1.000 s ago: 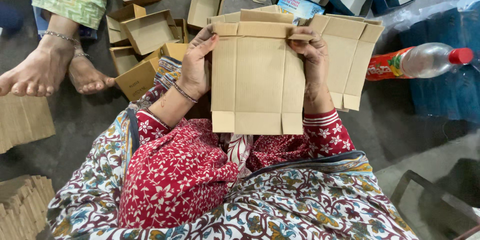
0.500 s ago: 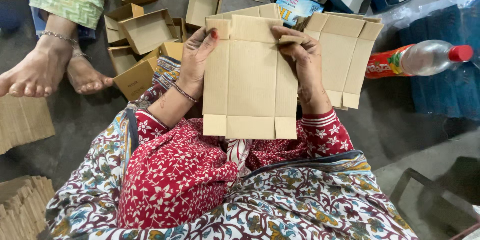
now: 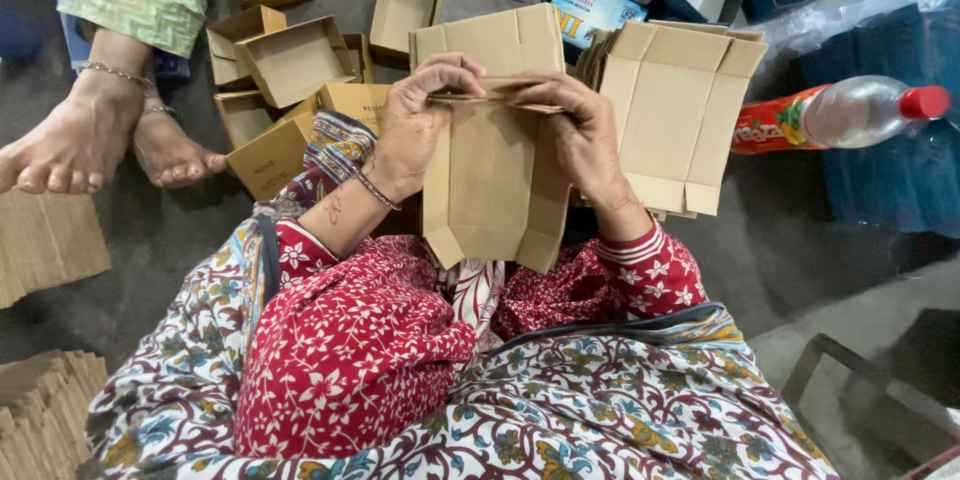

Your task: The person sits on the floor and folds flat cardboard pieces into small rectangular boxes by hand. They repeatedly pick up a flat piece, fold the sides and flaps, and place the finished box into a growing stack.

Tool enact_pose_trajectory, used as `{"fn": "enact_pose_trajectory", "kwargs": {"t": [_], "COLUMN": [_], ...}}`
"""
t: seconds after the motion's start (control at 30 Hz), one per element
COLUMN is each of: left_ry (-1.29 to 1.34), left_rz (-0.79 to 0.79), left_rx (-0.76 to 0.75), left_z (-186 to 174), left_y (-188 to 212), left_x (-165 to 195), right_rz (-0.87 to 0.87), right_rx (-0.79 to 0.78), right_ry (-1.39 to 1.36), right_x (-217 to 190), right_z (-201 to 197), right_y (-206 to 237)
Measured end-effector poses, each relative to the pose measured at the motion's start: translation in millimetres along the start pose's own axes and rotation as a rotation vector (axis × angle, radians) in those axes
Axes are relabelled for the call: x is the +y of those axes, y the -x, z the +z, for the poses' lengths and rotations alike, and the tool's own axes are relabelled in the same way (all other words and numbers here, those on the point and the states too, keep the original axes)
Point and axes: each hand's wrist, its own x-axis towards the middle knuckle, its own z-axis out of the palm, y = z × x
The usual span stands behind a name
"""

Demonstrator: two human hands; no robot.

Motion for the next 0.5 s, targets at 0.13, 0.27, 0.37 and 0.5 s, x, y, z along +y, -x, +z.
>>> {"fn": "enact_pose_trajectory", "kwargs": {"t": [0.13, 0.27, 0.37, 0.5], "left_ry": [-0.088, 0.158, 0.317, 0.389], "left_rz": [0.092, -0.009, 0.067, 0.073], "left_rx": [0.037, 0.082, 0.116, -0.047], "left_z": [7, 2, -6, 2], "left_y": [2, -4, -11, -6], "left_x": [-7, 8, 27, 40], "right_rz": [-0.004, -0.055, 0.059, 0.185], "right_rx": [-0.011, 0.023, 0.073, 0.056], "right_ry": [0.227, 0.02, -0.202, -0.188], "right_x": [-21, -29, -26, -13], "right_z": [13, 5, -9, -40], "right_y": [-3, -2, 3, -1]}}
